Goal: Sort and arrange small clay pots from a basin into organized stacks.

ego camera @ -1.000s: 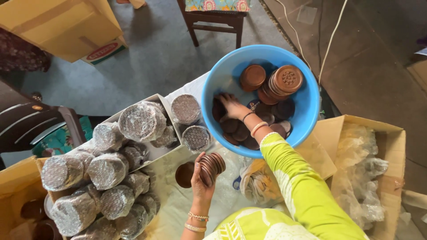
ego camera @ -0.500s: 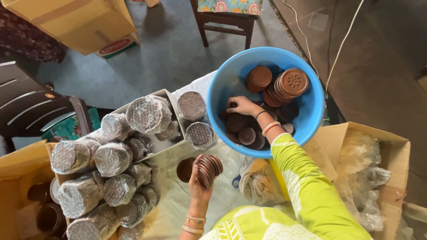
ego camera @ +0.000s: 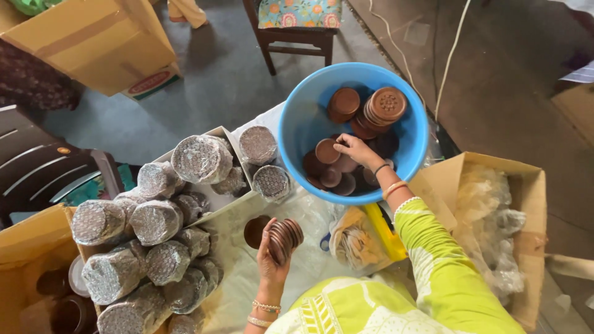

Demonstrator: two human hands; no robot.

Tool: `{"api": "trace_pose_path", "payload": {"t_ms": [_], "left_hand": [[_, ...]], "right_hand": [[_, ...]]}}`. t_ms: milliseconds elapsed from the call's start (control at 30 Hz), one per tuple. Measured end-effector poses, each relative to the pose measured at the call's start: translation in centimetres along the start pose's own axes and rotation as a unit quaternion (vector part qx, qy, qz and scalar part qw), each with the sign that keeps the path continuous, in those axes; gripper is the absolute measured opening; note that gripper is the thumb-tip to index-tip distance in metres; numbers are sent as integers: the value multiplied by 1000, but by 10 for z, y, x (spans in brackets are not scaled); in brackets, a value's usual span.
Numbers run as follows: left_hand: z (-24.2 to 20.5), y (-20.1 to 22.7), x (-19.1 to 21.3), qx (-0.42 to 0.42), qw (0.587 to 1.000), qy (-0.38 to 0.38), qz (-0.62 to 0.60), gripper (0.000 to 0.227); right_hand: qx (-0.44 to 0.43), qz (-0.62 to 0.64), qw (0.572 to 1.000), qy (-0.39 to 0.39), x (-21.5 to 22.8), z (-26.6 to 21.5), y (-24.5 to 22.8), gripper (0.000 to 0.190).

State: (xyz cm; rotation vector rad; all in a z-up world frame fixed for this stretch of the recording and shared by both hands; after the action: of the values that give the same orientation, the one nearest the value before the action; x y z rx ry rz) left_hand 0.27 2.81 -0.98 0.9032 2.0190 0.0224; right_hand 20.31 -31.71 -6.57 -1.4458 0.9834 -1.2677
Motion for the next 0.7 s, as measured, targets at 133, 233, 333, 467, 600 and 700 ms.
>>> {"api": "trace_pose_path", "payload": {"t_ms": [133,233,333,467,600,700], "left_hand": [[-5,2,27,4,1000,-2,1,54],[-14,8,29,2,1000,-22,4,54],[-21,13,33,0,1000,-22,0,54],[-22,15,42,1,999,-41,-7,54],[-13,12,62,14,1000,-20,2,52],[-11,12,62,22,999,5,32,48]], "right_hand": [[-41,36,998,14,9,-28,24,30],[-50,-90,995,-5,19,-48,16,30],[-74,-184,979,-37,25,-65,12,30],[-81,-184,979,-11,39,-83,19,27],[-28,-147,987,58,45,-112,-39,32],[17,-141,983,114,20,-131,-120,33]]}}
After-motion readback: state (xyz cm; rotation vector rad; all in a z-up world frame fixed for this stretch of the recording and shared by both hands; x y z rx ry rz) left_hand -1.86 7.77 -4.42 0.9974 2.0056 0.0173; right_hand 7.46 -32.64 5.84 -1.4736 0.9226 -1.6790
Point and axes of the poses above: each hand's wrist, its own z-axis towards the middle knuckle, its own x-axis out of the back of the hand, y = z × x, the point moved 6 cm from there along z, towards the middle knuckle, and after that the axes turned 9 degrees about x, right-handed, at the moved point
